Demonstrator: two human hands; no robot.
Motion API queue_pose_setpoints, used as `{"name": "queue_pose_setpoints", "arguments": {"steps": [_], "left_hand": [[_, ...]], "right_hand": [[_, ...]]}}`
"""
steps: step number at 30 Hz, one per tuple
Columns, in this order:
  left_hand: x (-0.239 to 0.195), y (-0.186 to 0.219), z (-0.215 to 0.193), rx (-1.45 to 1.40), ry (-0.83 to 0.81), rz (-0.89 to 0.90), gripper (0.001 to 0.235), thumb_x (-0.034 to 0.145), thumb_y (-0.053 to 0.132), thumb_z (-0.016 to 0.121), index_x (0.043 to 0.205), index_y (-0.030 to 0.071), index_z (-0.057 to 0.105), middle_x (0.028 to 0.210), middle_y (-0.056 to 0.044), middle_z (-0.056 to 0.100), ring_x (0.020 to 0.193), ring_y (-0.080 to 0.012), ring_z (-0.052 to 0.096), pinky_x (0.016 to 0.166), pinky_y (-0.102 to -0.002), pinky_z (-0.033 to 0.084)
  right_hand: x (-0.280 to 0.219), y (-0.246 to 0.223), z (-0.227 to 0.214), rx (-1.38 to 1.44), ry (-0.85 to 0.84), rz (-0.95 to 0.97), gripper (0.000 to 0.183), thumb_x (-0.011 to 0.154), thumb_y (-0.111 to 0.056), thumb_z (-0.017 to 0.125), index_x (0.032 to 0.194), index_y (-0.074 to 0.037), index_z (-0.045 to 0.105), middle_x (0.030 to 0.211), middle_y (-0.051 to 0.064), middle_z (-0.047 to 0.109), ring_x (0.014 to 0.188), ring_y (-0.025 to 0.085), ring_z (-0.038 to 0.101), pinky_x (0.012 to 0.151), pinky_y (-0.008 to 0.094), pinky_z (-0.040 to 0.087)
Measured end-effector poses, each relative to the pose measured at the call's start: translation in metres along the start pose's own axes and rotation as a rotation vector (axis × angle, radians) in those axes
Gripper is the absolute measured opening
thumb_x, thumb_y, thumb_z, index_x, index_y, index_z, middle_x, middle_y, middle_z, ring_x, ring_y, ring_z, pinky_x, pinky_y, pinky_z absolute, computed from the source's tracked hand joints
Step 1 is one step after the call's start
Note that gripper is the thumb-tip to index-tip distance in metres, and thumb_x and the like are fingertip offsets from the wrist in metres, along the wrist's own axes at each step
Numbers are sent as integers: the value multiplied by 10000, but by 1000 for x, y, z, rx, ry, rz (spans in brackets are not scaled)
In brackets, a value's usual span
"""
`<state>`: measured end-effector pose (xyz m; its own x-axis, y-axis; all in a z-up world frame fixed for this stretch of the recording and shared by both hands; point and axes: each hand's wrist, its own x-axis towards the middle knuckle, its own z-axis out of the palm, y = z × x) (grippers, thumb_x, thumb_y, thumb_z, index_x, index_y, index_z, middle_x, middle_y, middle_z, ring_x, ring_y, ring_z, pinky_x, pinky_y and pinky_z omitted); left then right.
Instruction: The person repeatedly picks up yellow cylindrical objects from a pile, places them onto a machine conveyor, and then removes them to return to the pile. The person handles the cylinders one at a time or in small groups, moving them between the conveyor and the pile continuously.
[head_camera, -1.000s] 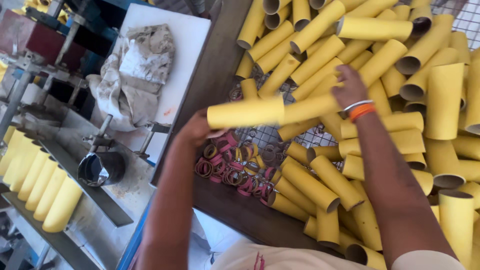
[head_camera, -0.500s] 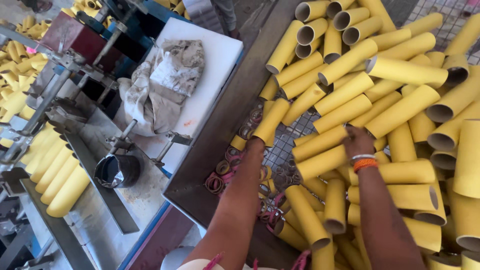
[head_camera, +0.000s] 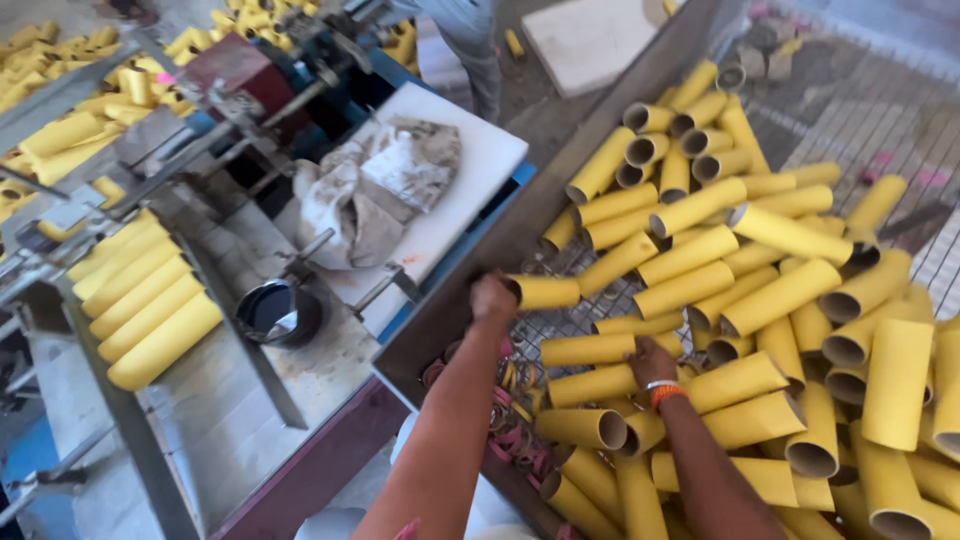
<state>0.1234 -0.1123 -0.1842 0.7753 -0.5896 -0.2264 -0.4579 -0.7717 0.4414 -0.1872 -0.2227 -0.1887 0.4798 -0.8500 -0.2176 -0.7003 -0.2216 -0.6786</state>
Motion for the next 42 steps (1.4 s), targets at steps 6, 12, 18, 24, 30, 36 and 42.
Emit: {"name": "queue_pose_setpoints", "arguments": {"steps": [6,12,18,24,30,36,42], "left_hand": [[-76,17,-114,-259,118,231,247,832,101,676,1070,153,719,999,-173,746,998,-368,714,881,-475,563],[-192,-70,-257,-599,413,380,166,931,72,648,1085,118,689,934,-220,726,942,-408,713,799,-460,561],[-292,-208,-330,-874,771,357,169,944,-45,630,1075,61,641,999,-156,748,918,-190,711,815,-333,569],[-296,-355,-383,-544,1104,80,165,936,-37,624,1062,64,656,898,-170,738,805,-302,719,724,-388,554],[-222,-429,-370,-416,951,3,126,951,80,602,1049,115,673,909,-233,701,901,-478,648,735,-539,511],[-185,-459,-359,-270,797,-29,155,899,81,620,1024,143,688,943,-192,726,912,-436,679,761,-525,528],[-195,-473,-357,-112,852,18,175,807,91,669,971,148,693,962,-127,721,912,-392,695,761,-494,546]], "right_hand": [[-41,-16,9,-57,72,-3,355,826,-238,796,1151,-104,751,998,149,784,924,309,740,848,409,564],[-42,-33,-20,-60,145,-232,127,980,-127,691,1023,-49,781,856,152,777,849,222,732,805,378,568],[-12,-113,-75,1002,235,-308,72,1043,7,665,1075,-31,718,981,50,740,897,145,727,868,298,630],[-49,-248,-55,893,39,-810,179,1061,157,639,1223,82,652,1204,143,737,1048,159,710,1021,273,580],[-132,-346,3,950,-168,-797,201,1026,121,677,1224,90,661,1160,122,724,1015,144,689,983,257,549],[-189,-383,20,870,-312,-744,226,1007,112,650,1231,85,652,1172,117,719,1050,147,681,1020,266,529],[-196,-414,55,873,-440,-689,234,991,89,645,1225,86,647,1171,123,722,1057,156,688,1015,276,528]]}}
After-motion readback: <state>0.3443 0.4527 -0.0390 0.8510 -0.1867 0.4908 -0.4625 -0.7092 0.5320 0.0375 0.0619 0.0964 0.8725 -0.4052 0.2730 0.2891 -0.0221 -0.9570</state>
